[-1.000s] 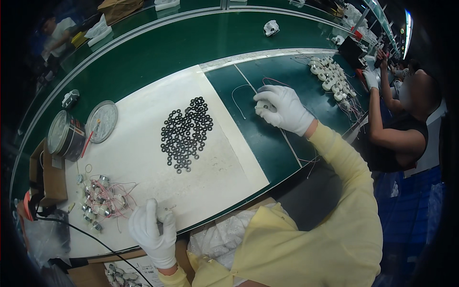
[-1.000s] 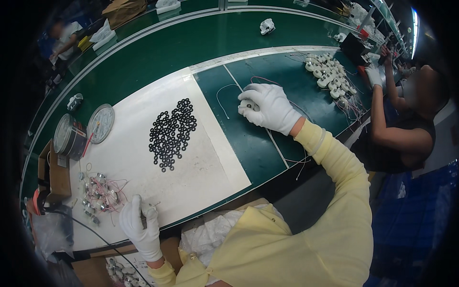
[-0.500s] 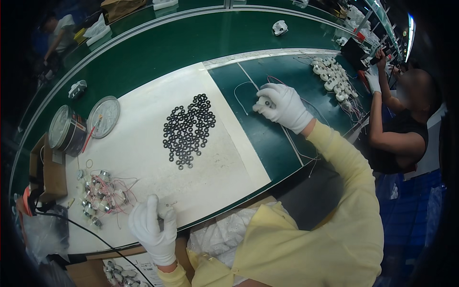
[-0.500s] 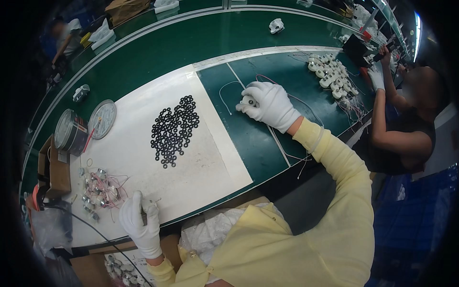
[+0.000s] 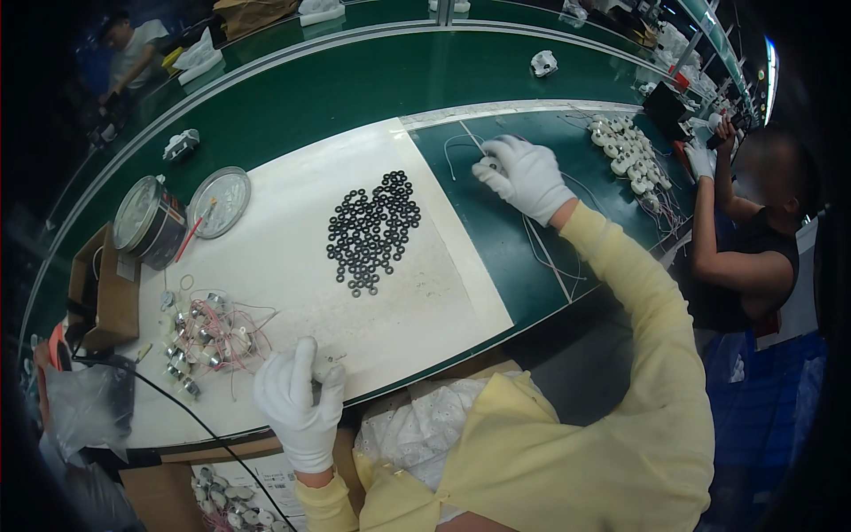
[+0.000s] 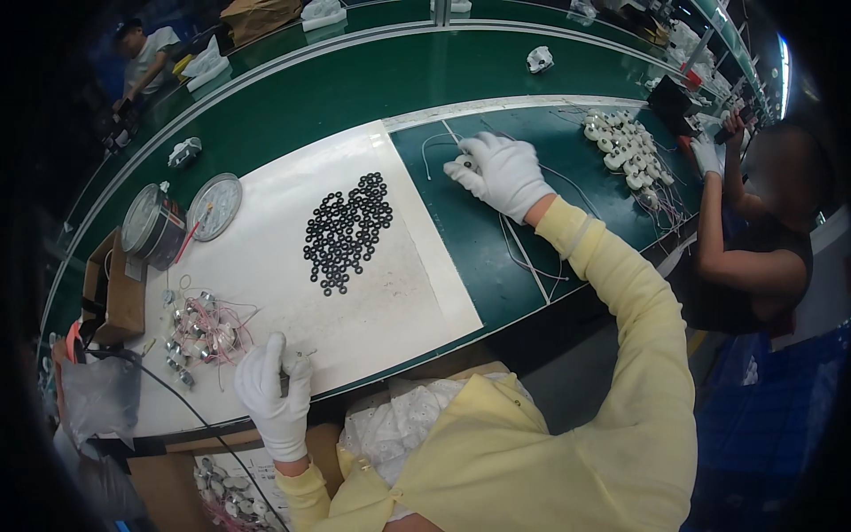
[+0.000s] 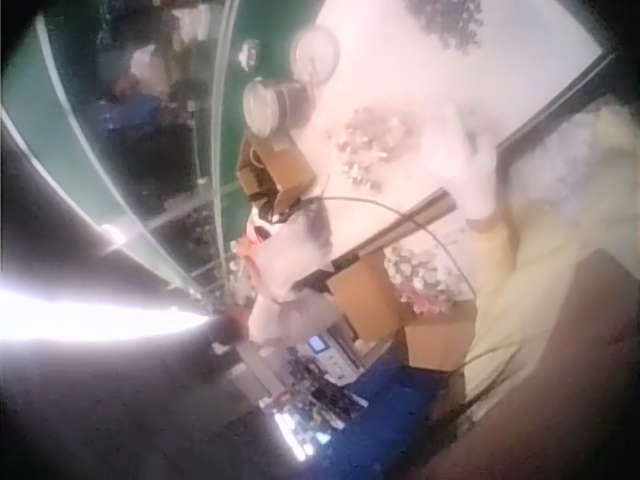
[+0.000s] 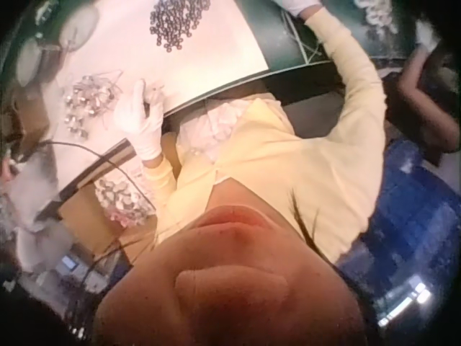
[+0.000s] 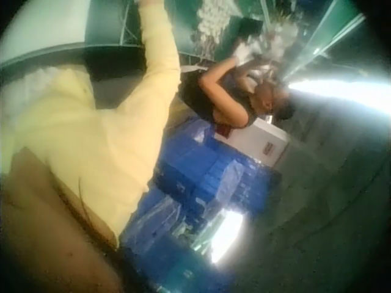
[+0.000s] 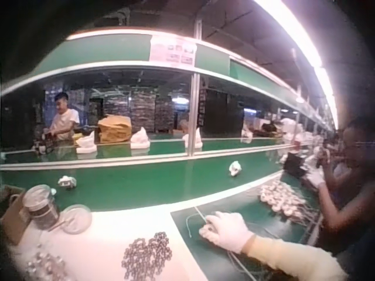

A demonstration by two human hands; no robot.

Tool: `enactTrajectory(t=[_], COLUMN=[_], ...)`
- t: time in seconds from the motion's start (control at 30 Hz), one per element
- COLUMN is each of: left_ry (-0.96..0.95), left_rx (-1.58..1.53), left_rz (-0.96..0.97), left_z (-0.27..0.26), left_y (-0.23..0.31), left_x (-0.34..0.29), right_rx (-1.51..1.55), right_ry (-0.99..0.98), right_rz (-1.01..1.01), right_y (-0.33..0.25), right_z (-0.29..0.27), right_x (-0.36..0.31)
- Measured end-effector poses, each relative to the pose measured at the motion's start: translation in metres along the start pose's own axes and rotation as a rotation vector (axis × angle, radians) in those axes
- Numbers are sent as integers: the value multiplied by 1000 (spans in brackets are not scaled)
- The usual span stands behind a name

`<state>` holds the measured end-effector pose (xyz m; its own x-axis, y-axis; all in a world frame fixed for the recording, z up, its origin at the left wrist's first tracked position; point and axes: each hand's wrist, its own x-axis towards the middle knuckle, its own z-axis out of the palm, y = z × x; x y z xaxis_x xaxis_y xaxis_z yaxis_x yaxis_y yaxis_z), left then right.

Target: The person assembles small white cylindrical electronic components by hand. They pick up a component, attach a small black washer, and place the finished unit on the table. The person repeats this process continuously, organizing the completed items into a cluster.

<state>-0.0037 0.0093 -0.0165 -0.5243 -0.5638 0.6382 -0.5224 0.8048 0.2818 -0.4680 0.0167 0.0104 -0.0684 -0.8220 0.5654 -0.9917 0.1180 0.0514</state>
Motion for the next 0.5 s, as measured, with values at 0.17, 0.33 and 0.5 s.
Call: enactTrajectory(t=[0.17,0.33,0.5], left_ry=[142,277,21], left_rx=[-544,-612,-414], left_rz=[-384,-417,25], left_z=[-2,-11,-27], left_y=[-10,11,52], left_x=[-30,-19,48], right_rx=[278,881,1198], right_ry=[260,178,147], right_rz=[231,163,-193], right_y=[-28,-147,-255], right_z=[-78,-110,-73], right_x=[-18,-90,-79])
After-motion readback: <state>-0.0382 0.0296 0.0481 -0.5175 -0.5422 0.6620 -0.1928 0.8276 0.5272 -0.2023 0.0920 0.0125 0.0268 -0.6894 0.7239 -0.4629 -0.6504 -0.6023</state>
